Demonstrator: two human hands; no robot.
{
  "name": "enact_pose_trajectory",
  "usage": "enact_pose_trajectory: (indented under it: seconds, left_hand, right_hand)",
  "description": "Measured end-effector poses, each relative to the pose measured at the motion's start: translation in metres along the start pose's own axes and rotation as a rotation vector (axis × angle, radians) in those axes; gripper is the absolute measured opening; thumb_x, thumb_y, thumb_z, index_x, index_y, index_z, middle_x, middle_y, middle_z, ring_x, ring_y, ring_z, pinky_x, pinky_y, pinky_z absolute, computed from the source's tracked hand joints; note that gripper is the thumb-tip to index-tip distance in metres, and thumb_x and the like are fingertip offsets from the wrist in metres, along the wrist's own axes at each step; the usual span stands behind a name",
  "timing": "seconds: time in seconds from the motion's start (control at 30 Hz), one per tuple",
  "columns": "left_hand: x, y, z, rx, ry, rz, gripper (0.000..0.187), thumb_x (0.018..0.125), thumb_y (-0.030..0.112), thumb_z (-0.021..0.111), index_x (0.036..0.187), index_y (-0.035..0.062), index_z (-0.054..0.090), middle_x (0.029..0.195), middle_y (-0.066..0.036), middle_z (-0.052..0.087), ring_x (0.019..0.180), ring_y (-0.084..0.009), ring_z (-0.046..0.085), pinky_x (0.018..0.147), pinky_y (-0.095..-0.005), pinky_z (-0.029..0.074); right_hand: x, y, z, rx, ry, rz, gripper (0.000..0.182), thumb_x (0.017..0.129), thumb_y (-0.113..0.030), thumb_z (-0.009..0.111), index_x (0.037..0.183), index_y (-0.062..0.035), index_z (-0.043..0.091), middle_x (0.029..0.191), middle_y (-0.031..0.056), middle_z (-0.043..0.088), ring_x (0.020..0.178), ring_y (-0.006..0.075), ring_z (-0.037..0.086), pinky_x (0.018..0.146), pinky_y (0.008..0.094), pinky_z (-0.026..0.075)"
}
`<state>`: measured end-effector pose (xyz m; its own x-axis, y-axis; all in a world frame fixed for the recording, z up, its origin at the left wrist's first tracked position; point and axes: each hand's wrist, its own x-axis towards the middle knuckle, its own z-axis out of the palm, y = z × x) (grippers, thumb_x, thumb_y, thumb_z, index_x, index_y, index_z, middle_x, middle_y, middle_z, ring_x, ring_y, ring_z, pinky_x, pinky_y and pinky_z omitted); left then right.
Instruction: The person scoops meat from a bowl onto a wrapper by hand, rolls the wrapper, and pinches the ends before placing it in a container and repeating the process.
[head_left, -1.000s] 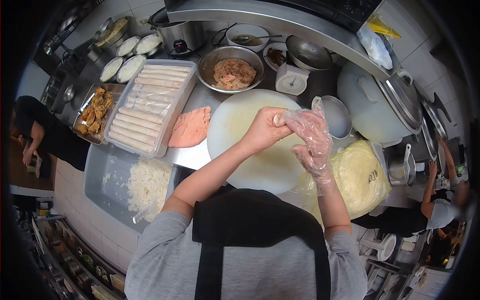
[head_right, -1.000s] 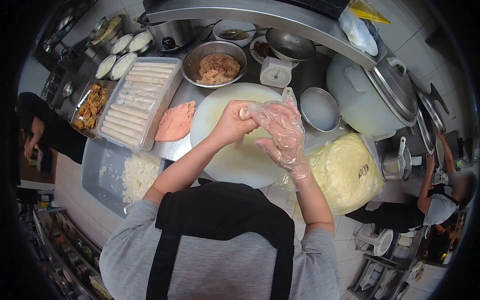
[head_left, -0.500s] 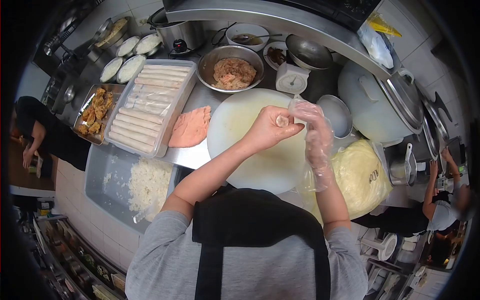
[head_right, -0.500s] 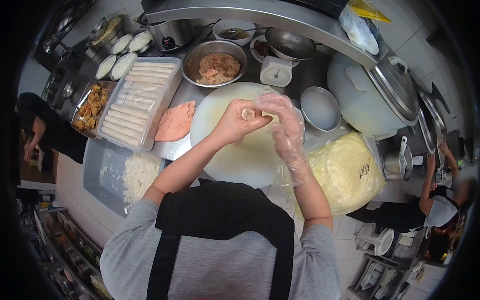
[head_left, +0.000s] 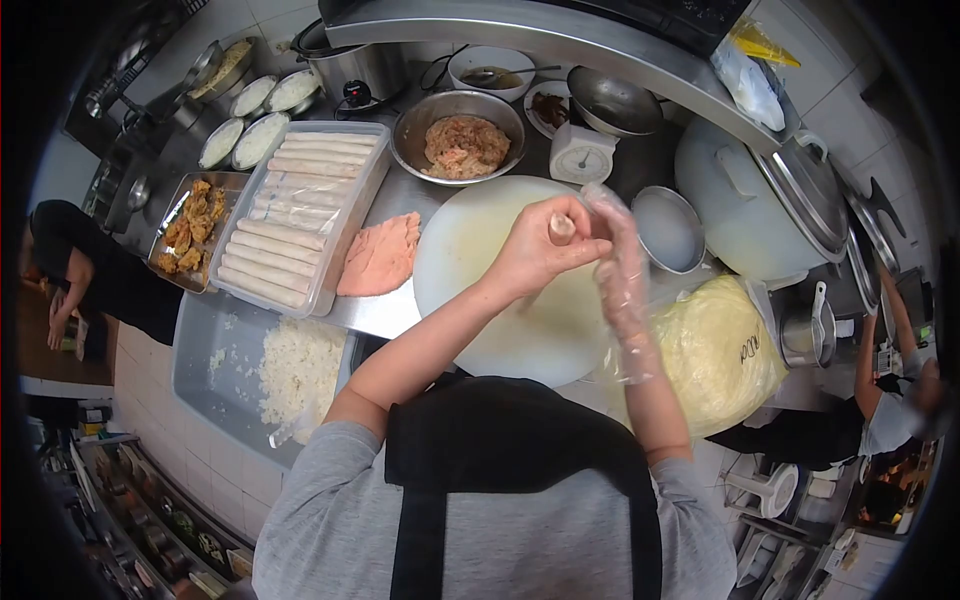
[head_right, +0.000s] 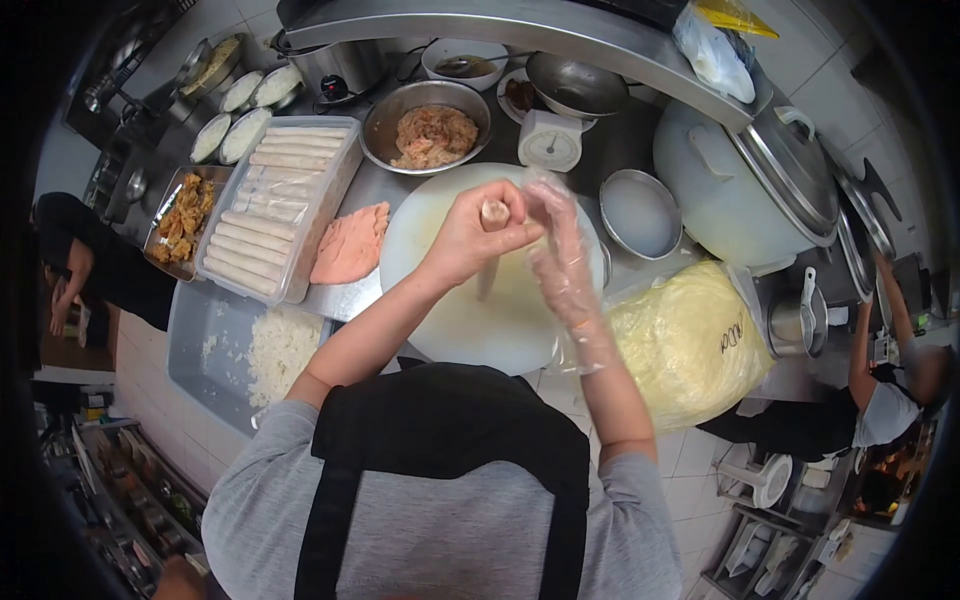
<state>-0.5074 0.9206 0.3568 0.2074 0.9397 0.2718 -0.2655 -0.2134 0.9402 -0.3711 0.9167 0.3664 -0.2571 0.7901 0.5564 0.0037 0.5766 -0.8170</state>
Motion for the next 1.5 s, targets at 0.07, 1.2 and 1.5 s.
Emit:
enact_pose_trajectory:
  seconds: [0.07, 1.2, 1.5]
  left_hand:
    - [0.0, 0.009, 0.004, -0.051, 0.082, 0.047, 0.037, 0.073, 0.001, 0.071, 0.106, 0.004, 0.054, 0.082, 0.0, 0.057, 0.072, -0.0059, 0.052, 0.068, -0.0202, 0.044]
    - [-0.015, -0.007, 0.012, -0.027, 0.082, -0.015, 0.008, 0.077, 0.003, 0.063, 0.084, 0.0013, 0.068, 0.068, 0.003, 0.061, 0.064, -0.0015, 0.051, 0.055, -0.0212, 0.043]
    - [-0.015, -0.001, 0.006, -0.008, 0.097, -0.09, 0.005, 0.079, 0.004, 0.064, 0.082, 0.0023, 0.067, 0.067, 0.004, 0.059, 0.058, -0.0006, 0.048, 0.049, -0.0194, 0.039]
  right_hand:
    - [-0.021, 0.021, 0.007, 0.107, -0.009, 0.235, 0.034, 0.085, -0.032, 0.061, 0.103, -0.0036, 0.059, 0.1, 0.0073, 0.059, 0.097, 0.0213, 0.056, 0.084, 0.0367, 0.043]
    - [0.009, -0.007, -0.028, -0.604, -0.272, -0.499, 0.036, 0.074, -0.028, 0.07, 0.106, -0.0111, 0.067, 0.107, 0.0076, 0.064, 0.101, 0.0311, 0.057, 0.095, 0.0473, 0.036]
    - [0.01, -0.009, -0.021, -0.437, -0.221, -0.429, 0.028, 0.074, -0.026, 0.069, 0.097, -0.0089, 0.068, 0.103, 0.0088, 0.064, 0.1, 0.0305, 0.056, 0.094, 0.0454, 0.037]
